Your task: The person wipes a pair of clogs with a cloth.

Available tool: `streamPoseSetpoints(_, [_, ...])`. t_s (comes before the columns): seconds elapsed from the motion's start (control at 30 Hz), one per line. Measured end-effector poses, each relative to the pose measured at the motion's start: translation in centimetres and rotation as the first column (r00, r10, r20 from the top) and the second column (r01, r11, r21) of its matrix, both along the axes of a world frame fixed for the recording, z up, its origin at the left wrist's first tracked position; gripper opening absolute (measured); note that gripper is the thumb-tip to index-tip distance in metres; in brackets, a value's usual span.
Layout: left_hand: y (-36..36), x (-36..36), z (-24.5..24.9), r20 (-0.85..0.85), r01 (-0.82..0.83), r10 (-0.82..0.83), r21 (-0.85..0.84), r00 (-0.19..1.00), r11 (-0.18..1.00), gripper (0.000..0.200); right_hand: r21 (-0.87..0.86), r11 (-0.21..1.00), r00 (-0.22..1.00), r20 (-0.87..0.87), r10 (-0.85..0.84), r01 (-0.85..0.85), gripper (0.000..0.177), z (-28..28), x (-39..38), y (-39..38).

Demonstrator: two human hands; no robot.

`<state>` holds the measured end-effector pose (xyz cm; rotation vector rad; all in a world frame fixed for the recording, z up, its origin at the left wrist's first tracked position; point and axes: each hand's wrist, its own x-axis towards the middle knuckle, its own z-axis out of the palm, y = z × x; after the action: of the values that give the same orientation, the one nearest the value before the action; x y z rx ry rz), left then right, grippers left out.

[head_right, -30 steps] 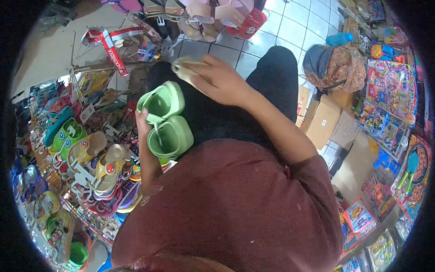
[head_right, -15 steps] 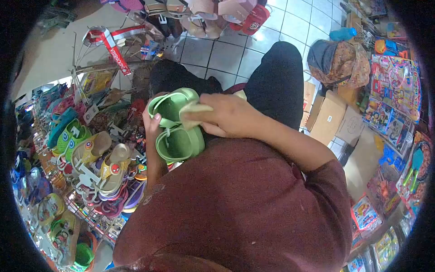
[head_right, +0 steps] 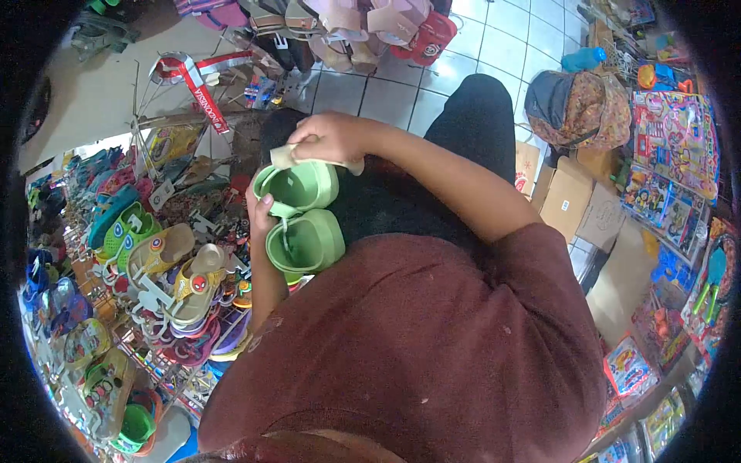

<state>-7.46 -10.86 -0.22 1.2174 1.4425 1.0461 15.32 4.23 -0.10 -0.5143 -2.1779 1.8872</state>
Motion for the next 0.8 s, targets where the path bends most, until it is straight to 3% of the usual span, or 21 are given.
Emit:
streamPoseSetpoints(0.1, [-0.5,-0.8,-0.7,-0.034,-0.001,0.001,0.001,0.999,1.000,0.087,-0.194,0.980,0.996,0.070,0.063,-0.049,0.041,-0.7,-2.3,1.0])
streamPoseSetpoints(0.23, [-0.9,-0.8,-1.0,-0.005,-0.048,0.048,-0.007,0.999,0.999,0.092,-0.358,0.933,0.999,-0.002,-0.032,0.029,0.042,-0.8,-3.4,0.1])
streamPoseSetpoints(0.33, [-1.1,-0.6,-0.5,0.033,-0.013,0.013,0.005,0.999,1.000,0.092,-0.207,0.978,0.999,-0.049,-0.001,-0.009,0.044,1.7,-0.1,-0.7])
streamPoseSetpoints(0.47, [-0.6,-0.5,-0.5,-0.024,0.080,-0.078,0.083,0.997,0.993,0.084,0.071,0.984,0.986,0.011,-0.166,0.165,0.039,1.2,2.6,-3.2])
streamPoseSetpoints(0.6, [-0.8,-0.3,-0.7,0.074,0.001,-0.008,0.098,0.997,0.995,0.083,-0.016,0.946,0.944,-0.061,-0.323,0.322,0.043,1.7,6.0,-6.5])
streamPoseSetpoints(0.73, [-1.2,-0.3,-0.9,0.227,-0.086,0.069,0.064,0.971,0.994,0.085,-0.015,0.943,0.914,-0.240,-0.326,0.332,0.033,2.9,7.0,-10.5])
streamPoseSetpoints(0.8, [-1.2,-0.6,-0.9,0.207,-0.057,0.042,0.069,0.977,0.996,0.085,-0.027,0.893,0.860,-0.258,-0.440,0.449,0.034,2.5,6.4,-11.3])
